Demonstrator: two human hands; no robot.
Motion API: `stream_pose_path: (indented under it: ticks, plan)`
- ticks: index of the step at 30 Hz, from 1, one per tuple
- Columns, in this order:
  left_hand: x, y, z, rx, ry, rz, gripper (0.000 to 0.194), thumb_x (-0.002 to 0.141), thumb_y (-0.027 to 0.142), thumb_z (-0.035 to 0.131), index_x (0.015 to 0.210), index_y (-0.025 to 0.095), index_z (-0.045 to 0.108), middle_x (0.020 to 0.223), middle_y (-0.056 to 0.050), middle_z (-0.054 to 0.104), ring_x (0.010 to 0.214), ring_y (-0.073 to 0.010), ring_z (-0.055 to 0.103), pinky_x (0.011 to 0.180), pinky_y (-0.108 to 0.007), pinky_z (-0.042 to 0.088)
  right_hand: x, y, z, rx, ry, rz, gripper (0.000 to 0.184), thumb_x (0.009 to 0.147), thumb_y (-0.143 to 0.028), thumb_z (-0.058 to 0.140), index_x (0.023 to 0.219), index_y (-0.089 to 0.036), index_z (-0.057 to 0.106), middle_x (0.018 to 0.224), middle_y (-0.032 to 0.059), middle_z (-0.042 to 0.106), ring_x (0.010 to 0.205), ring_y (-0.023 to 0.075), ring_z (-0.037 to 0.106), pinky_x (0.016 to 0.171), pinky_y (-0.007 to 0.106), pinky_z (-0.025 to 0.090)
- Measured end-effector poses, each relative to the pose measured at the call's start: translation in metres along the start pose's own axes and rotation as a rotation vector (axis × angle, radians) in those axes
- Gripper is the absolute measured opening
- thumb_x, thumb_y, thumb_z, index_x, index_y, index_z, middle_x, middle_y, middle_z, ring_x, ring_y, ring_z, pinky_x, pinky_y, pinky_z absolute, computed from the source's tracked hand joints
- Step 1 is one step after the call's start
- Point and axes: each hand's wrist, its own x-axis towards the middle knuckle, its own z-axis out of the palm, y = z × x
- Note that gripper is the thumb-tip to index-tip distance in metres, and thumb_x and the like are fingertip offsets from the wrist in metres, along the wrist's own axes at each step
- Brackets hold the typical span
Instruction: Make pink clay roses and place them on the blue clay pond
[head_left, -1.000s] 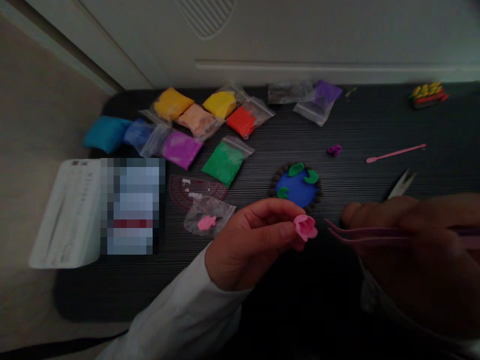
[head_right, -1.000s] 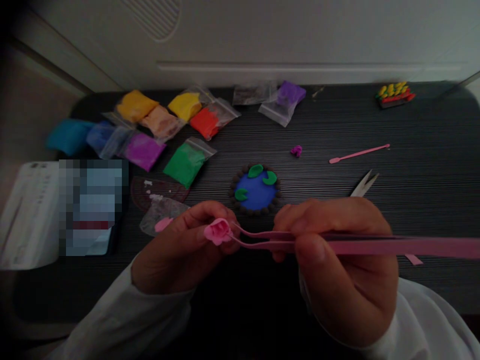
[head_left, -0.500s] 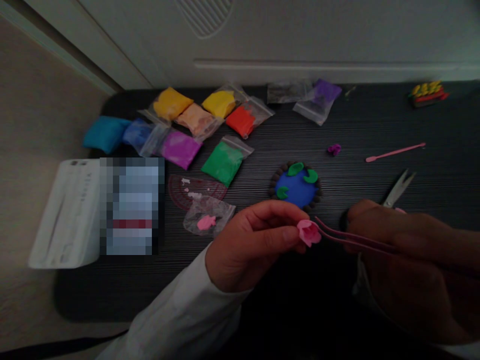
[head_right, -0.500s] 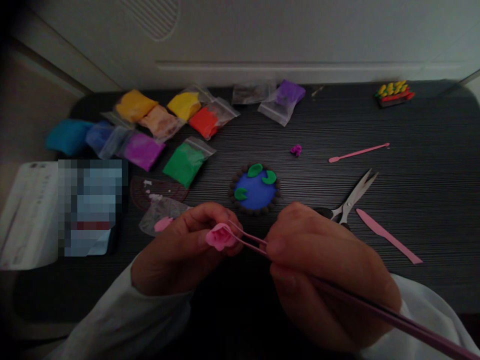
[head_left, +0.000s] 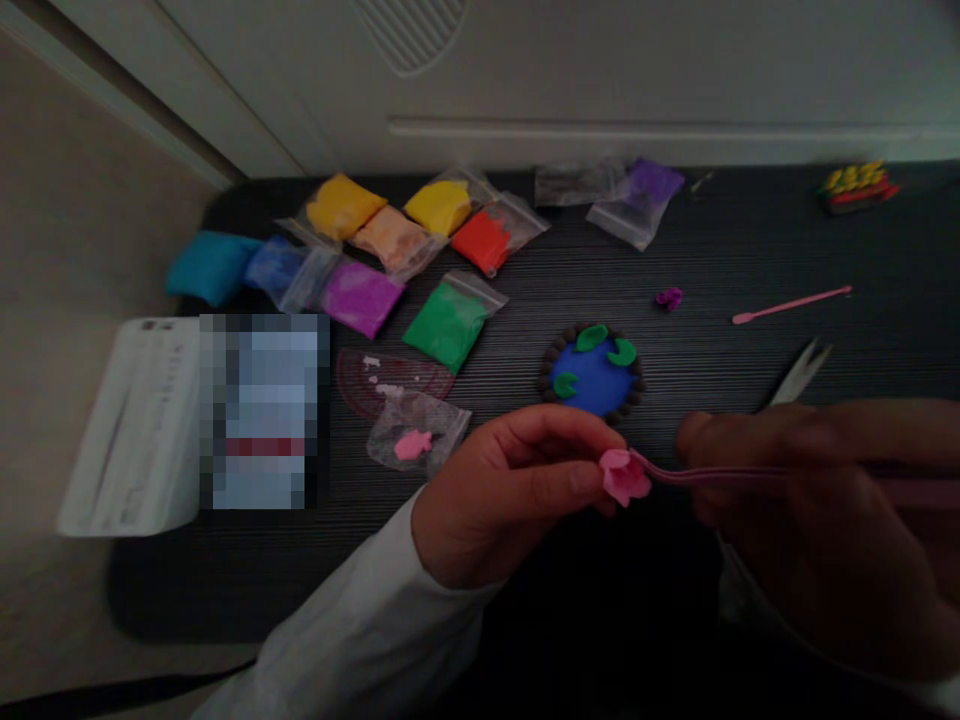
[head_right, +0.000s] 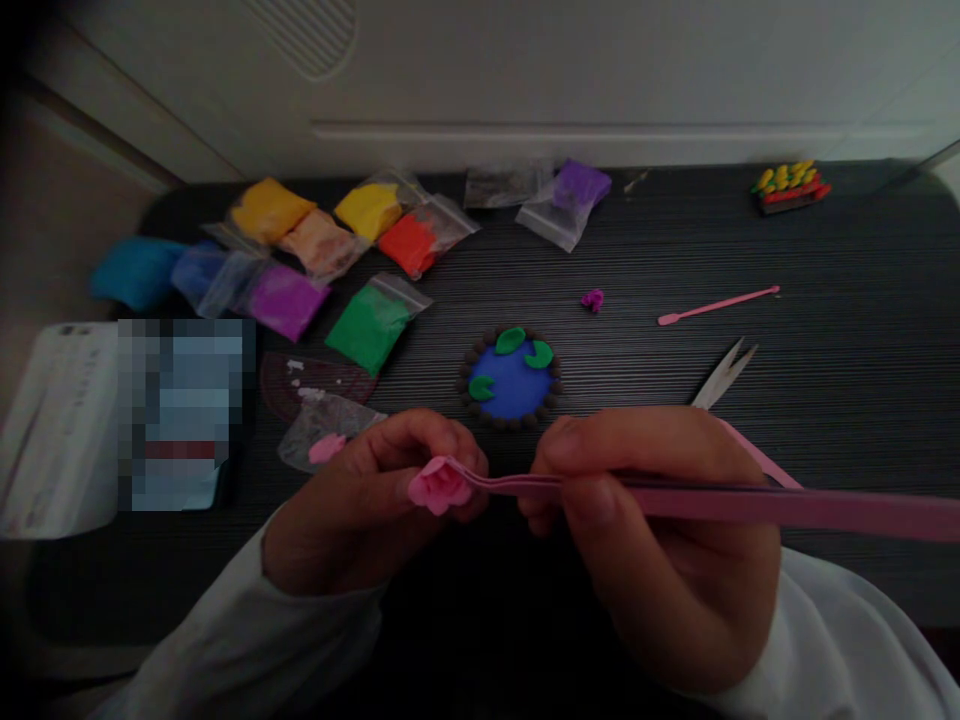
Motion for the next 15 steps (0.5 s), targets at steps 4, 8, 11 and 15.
stream_pose_path:
  ticks: [4,8,11,15]
  plan:
    - [-0.001,-0.001,-0.001,-0.007,-0.018,-0.003,0.011,0.07,0.012,0.058,0.079,0.017,0.063,0.072,0.001,0.061,0.067,-0.008,0.055,0.063,-0.02,0.04,0.001,0.003,0.006,0.141,0.088,0.116,0.011,0.077,-0.02,0.051,0.086,-0.024,0.056,0.061,-0.0008,0.057,0.046,0.0127,0.051,0.041,0.03,0.044]
    - [-0.002,-0.002,-0.001,-0.024,-0.039,0.005,0.012,0.071,0.013,0.057,0.081,0.017,0.063,0.074,0.001,0.062,0.068,-0.0084,0.055,0.064,-0.021,0.041,0.006,0.005,0.01,0.275,0.066,0.221,0.008,0.077,-0.02,0.052,0.083,-0.024,0.055,0.054,-0.0027,0.054,0.043,0.0114,0.048,0.039,0.027,0.042]
    - [-0.002,-0.002,-0.001,-0.035,-0.035,0.009,0.013,0.071,0.012,0.058,0.081,0.017,0.063,0.075,0.001,0.062,0.069,-0.0084,0.055,0.065,-0.021,0.041,0.009,0.006,0.011,0.361,0.038,0.273,0.008,0.076,-0.02,0.053,0.083,-0.024,0.054,0.053,-0.0031,0.054,0.043,0.0112,0.048,0.038,0.026,0.042]
    - [-0.001,-0.002,-0.001,-0.053,-0.033,0.014,0.012,0.07,0.011,0.058,0.08,0.016,0.063,0.074,0.001,0.063,0.069,-0.0081,0.056,0.064,-0.02,0.042,0.011,0.007,0.011,0.407,0.02,0.306,0.008,0.075,-0.022,0.054,0.083,-0.025,0.054,0.052,-0.0039,0.053,0.042,0.0111,0.047,0.039,0.027,0.042]
